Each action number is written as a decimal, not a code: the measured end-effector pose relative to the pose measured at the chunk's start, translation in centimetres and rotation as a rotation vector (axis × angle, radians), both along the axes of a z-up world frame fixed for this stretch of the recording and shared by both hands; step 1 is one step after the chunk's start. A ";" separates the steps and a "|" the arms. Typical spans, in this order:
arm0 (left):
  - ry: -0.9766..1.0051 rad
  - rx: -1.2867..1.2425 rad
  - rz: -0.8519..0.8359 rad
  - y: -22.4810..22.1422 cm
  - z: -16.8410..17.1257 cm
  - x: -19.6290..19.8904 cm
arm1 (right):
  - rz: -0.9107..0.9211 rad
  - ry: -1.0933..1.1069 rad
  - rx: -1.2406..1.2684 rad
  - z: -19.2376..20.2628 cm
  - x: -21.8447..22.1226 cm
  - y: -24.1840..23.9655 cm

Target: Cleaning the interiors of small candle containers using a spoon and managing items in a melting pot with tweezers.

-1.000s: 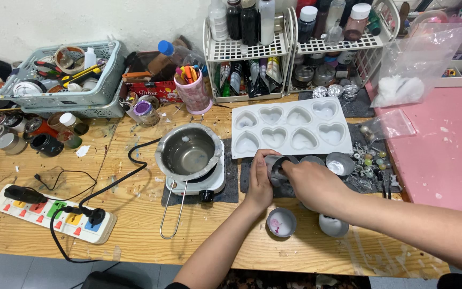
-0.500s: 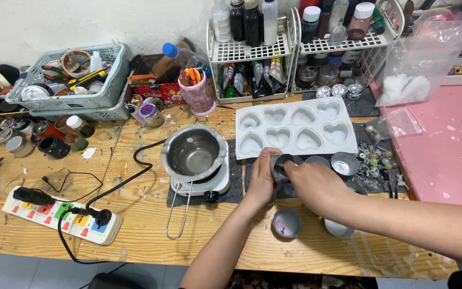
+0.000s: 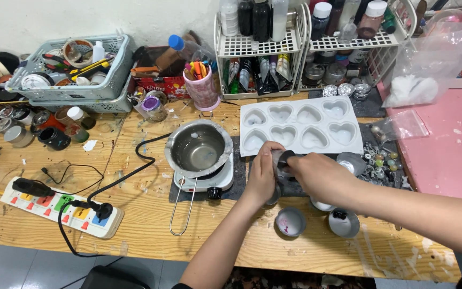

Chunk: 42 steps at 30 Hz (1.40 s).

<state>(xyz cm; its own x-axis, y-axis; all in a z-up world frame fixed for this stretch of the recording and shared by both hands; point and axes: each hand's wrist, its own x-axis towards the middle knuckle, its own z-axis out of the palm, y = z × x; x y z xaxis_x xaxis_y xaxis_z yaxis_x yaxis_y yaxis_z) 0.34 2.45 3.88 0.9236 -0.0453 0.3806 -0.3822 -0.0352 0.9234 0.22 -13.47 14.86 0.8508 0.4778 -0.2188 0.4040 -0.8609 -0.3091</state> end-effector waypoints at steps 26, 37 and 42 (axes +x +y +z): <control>0.019 0.004 -0.187 0.3 0.8 -0.2 | 0.049 0.254 0.196 -2.9 2.6 -2.7; 0.423 -0.101 -0.103 -0.8 -3.5 1.5 | 0.096 -0.095 -0.059 -3.2 -0.2 -1.5; 0.699 -0.191 -0.181 -0.9 -5.2 2.1 | 0.137 -0.045 -0.182 -2.4 -0.1 -1.1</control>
